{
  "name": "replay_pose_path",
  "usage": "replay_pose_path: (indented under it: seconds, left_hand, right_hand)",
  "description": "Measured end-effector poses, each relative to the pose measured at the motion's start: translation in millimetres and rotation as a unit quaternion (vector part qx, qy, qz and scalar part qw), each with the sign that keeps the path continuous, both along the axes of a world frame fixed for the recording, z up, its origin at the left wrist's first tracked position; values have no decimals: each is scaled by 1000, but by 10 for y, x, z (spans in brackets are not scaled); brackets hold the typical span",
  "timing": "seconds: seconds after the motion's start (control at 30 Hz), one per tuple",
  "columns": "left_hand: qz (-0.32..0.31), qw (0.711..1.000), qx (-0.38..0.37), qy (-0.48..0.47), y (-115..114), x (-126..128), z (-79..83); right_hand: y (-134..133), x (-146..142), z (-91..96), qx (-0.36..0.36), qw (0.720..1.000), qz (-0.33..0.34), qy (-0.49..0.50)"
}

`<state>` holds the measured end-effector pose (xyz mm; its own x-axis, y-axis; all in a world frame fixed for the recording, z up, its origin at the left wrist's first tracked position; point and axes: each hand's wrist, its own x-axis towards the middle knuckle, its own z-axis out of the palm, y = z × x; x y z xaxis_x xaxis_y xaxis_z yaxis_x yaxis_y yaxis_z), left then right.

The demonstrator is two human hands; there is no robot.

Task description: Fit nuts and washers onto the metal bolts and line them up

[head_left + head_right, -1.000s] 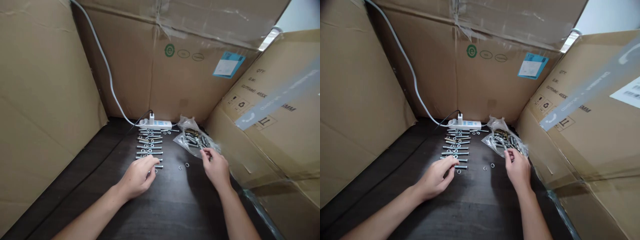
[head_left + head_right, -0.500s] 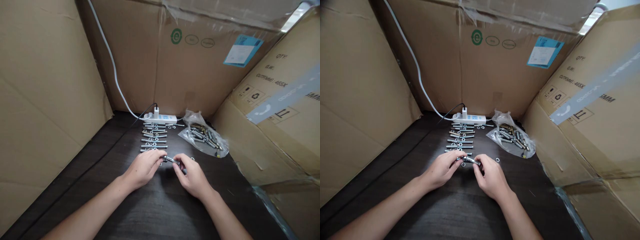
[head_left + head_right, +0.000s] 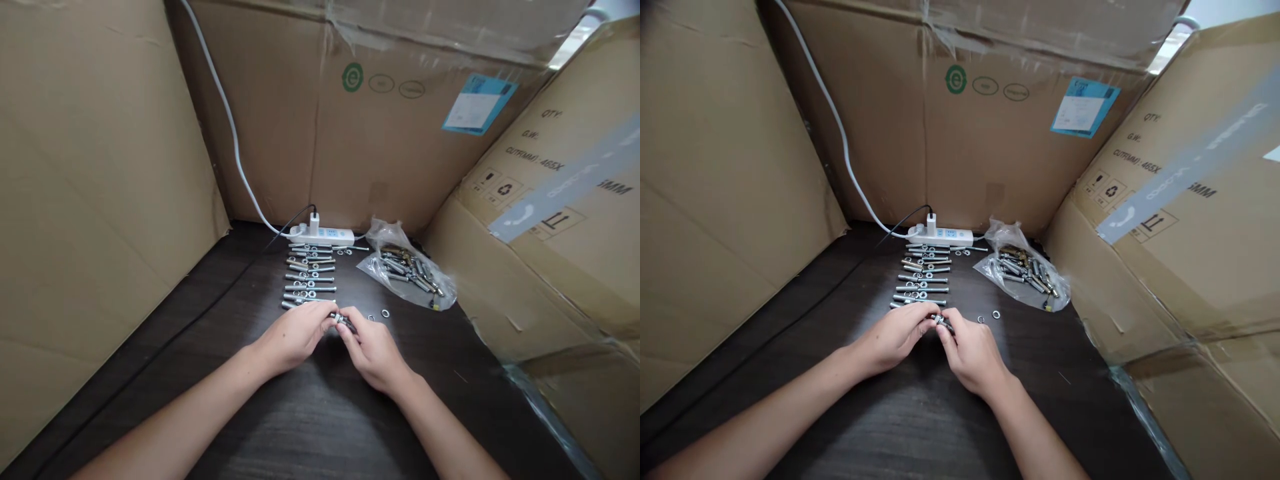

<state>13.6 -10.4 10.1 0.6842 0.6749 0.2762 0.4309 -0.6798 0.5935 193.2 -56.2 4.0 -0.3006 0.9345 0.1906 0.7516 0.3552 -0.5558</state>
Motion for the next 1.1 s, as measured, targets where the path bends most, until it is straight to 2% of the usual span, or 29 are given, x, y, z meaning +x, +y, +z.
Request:
replay_pose_path:
  seconds: [0.17,0.27,0.4,0.43,0.57,0.73,0.83,0.9,1.0,1.1]
  left_hand:
    - [54,997,35,43,-20,-20,8]
    - [96,994,56,0,-44,-45,65]
    - [-3,994,59,-89,-68,-63,86]
    - [-12,993,57,-106,-71,-62,69]
    - [5,993,37,-110,-69,-43,-27]
    - [38,999,-16,6,-55,-19,-59]
    - [73,997,-26,25,-68,-14,-23]
    - [63,998,-14,2,-84,-13,11]
    - [10,1000,13,-15,-94,-7,42]
    - [29,999,26,21,-78,0,19]
  right_hand:
    - [-23,-61,33,16,999,26,-31]
    - [-18,-72,37,22,999,19,-43]
    - [-6,-46,30,17,999,12,-39]
    - [-3,-38,28,15,999,11,-35]
    - [10,-14,32,7,1000,3,-19]
    - [14,15,58,19,1000,-11,-2]
    - [16,37,63,27,999,-30,1]
    - [21,45,55,25,999,-25,1]
    - [29,44,39,20,1000,-11,4]
    - [30,40,35,23,1000,-13,0]
